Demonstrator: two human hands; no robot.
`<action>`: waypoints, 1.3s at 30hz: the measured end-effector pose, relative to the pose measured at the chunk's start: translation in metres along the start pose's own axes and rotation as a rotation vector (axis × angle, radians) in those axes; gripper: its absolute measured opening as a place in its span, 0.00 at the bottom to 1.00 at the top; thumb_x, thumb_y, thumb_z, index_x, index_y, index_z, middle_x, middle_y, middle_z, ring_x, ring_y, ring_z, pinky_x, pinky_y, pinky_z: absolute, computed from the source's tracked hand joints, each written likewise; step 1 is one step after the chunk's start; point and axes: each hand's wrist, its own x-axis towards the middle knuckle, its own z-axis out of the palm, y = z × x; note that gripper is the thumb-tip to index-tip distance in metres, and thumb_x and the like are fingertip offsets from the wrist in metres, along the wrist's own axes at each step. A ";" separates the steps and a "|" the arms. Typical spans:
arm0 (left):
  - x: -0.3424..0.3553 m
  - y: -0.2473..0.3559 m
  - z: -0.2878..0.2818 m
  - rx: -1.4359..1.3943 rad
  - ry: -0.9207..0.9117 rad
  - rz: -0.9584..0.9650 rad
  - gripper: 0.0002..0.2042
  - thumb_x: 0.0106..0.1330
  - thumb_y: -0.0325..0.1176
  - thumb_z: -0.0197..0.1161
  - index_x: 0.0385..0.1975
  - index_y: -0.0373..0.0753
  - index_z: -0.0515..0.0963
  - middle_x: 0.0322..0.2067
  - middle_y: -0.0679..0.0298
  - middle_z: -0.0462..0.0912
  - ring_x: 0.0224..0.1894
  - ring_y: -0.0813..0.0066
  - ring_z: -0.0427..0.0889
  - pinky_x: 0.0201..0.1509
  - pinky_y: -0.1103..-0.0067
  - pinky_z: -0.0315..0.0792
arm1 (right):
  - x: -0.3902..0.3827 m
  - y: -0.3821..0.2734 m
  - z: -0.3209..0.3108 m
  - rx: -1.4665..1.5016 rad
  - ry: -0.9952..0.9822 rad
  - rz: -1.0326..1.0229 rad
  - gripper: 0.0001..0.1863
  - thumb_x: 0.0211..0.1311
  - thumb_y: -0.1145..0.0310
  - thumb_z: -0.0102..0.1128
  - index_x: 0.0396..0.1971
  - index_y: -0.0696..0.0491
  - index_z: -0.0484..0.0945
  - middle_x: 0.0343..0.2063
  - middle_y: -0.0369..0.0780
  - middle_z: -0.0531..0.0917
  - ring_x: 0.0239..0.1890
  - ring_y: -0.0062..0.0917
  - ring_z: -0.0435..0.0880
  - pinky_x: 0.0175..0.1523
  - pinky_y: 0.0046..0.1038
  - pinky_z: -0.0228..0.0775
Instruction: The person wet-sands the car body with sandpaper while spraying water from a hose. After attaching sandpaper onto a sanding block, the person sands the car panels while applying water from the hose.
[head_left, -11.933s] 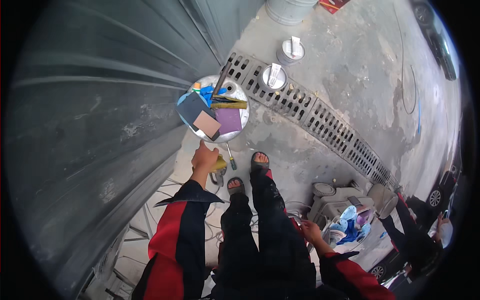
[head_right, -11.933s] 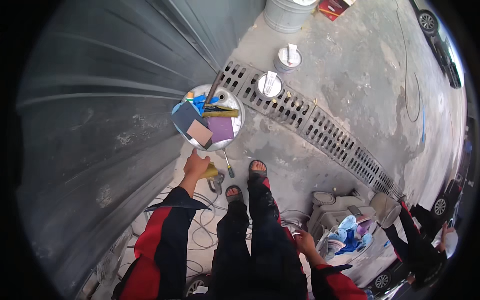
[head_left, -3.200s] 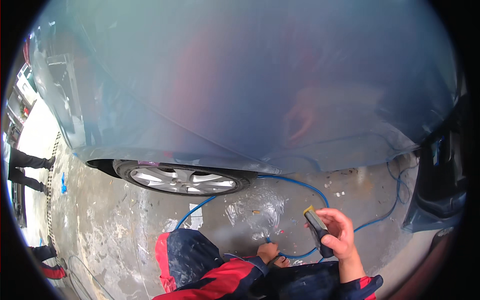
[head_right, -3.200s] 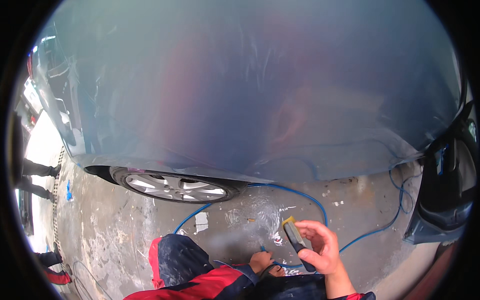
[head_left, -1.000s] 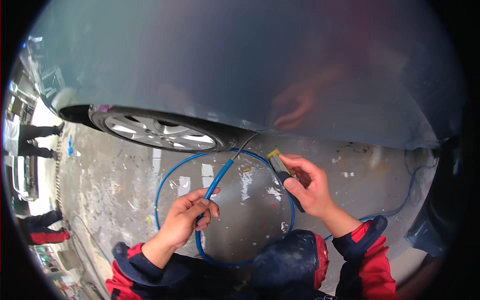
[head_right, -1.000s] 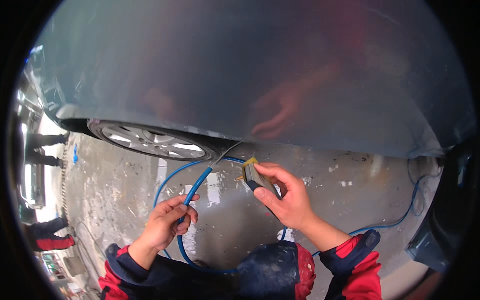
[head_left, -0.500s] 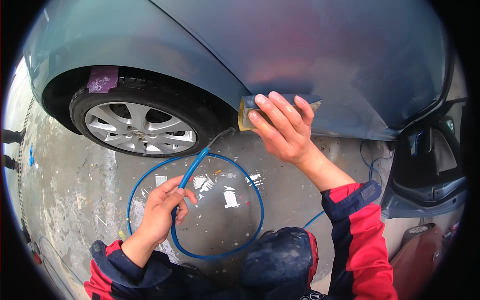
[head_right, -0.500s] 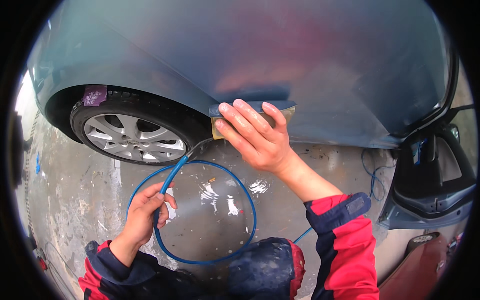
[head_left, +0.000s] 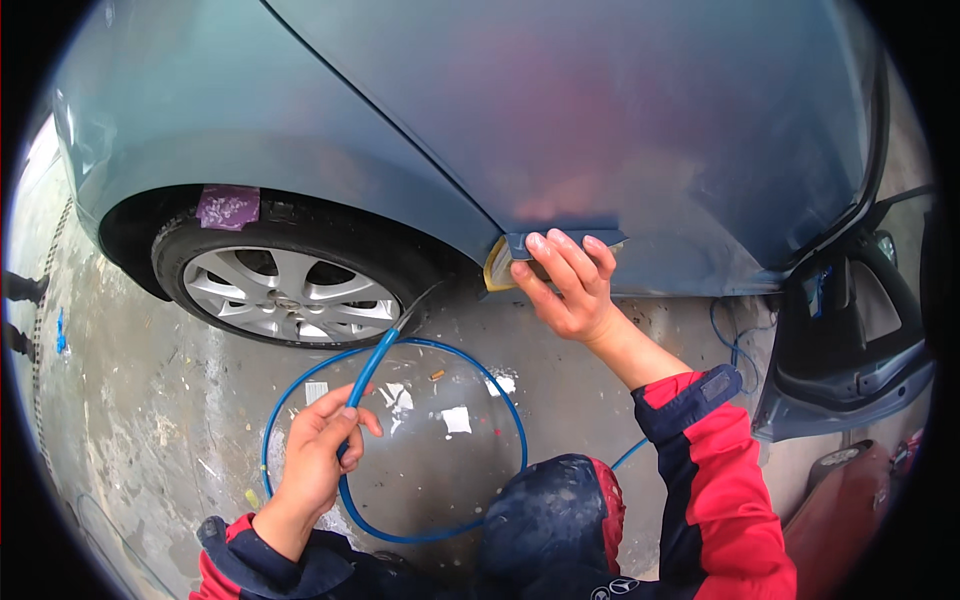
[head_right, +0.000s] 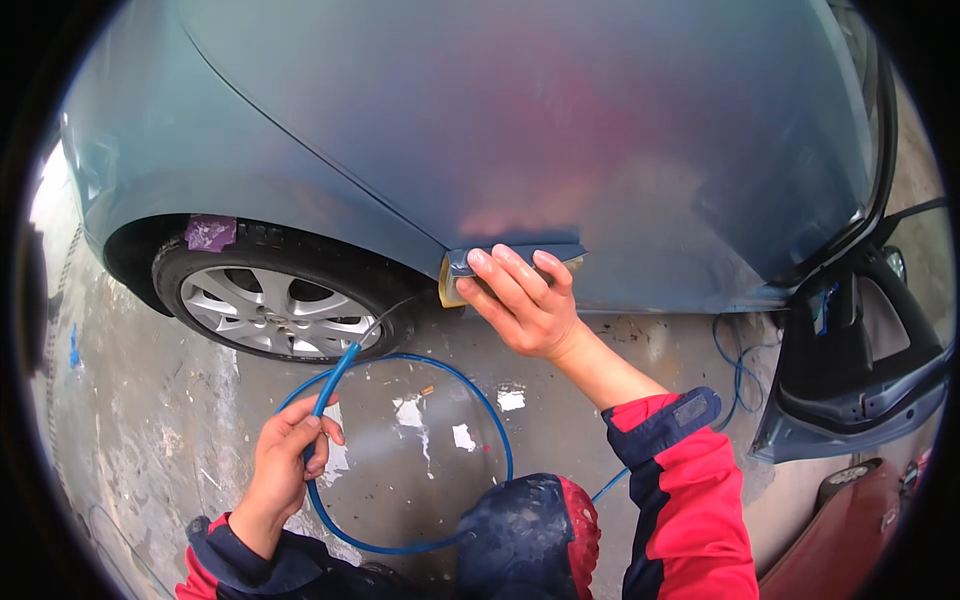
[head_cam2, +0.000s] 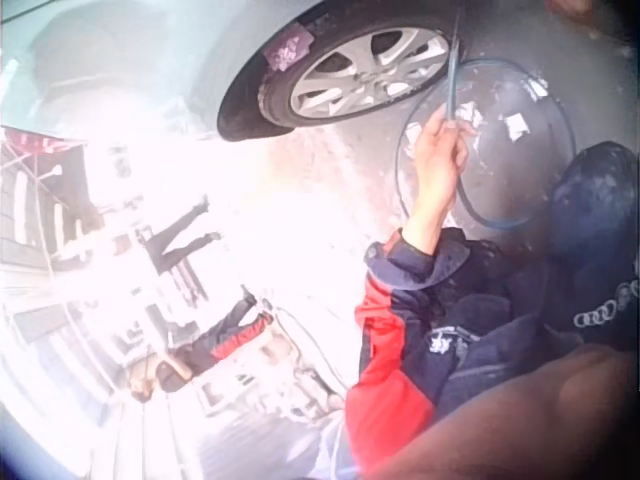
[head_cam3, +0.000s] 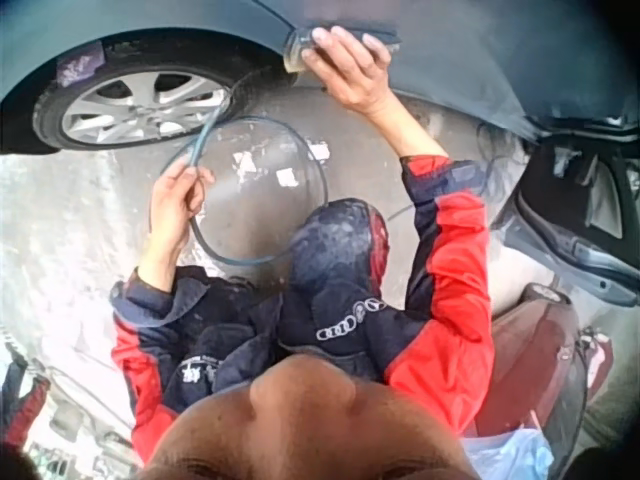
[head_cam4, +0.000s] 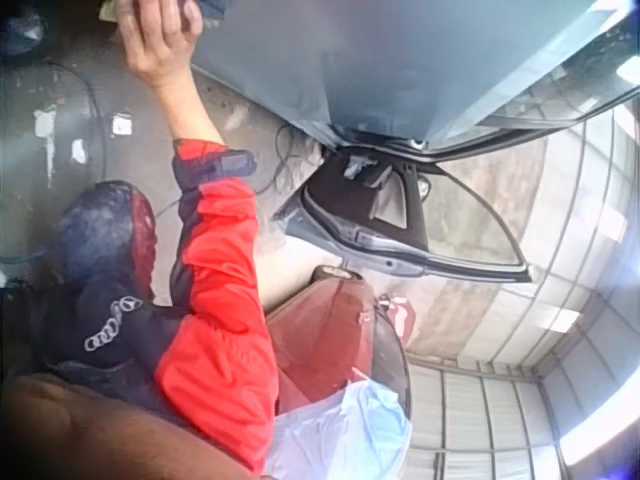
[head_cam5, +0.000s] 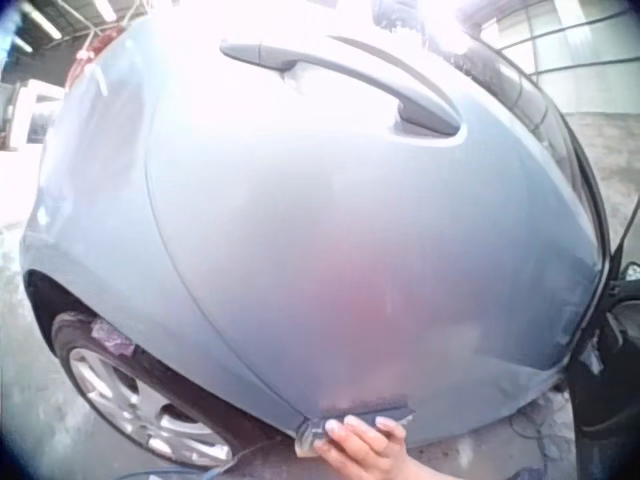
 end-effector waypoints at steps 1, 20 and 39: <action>-0.001 0.001 -0.001 0.008 0.021 -0.033 0.18 0.81 0.30 0.52 0.65 0.32 0.76 0.36 0.58 0.86 0.20 0.86 0.66 0.24 0.85 0.60 | 0.002 -0.001 0.000 0.006 0.107 0.030 0.12 0.66 0.65 0.72 0.49 0.41 0.90 0.62 0.35 0.87 0.64 0.26 0.83 0.77 0.41 0.57; 0.003 0.000 -0.001 -0.060 0.049 -0.040 0.18 0.80 0.28 0.53 0.66 0.32 0.76 0.37 0.58 0.86 0.21 0.85 0.65 0.23 0.84 0.58 | 0.050 -0.008 0.003 -0.007 0.076 0.122 0.16 0.64 0.68 0.69 0.51 0.43 0.89 0.62 0.41 0.86 0.62 0.29 0.83 0.68 0.36 0.61; -0.012 0.012 0.007 -0.160 -0.051 0.035 0.26 0.80 0.23 0.50 0.77 0.37 0.65 0.48 0.58 0.83 0.20 0.86 0.65 0.22 0.86 0.60 | 0.087 -0.006 0.005 0.025 0.101 0.116 0.18 0.63 0.64 0.67 0.53 0.46 0.88 0.62 0.44 0.85 0.60 0.32 0.82 0.60 0.35 0.64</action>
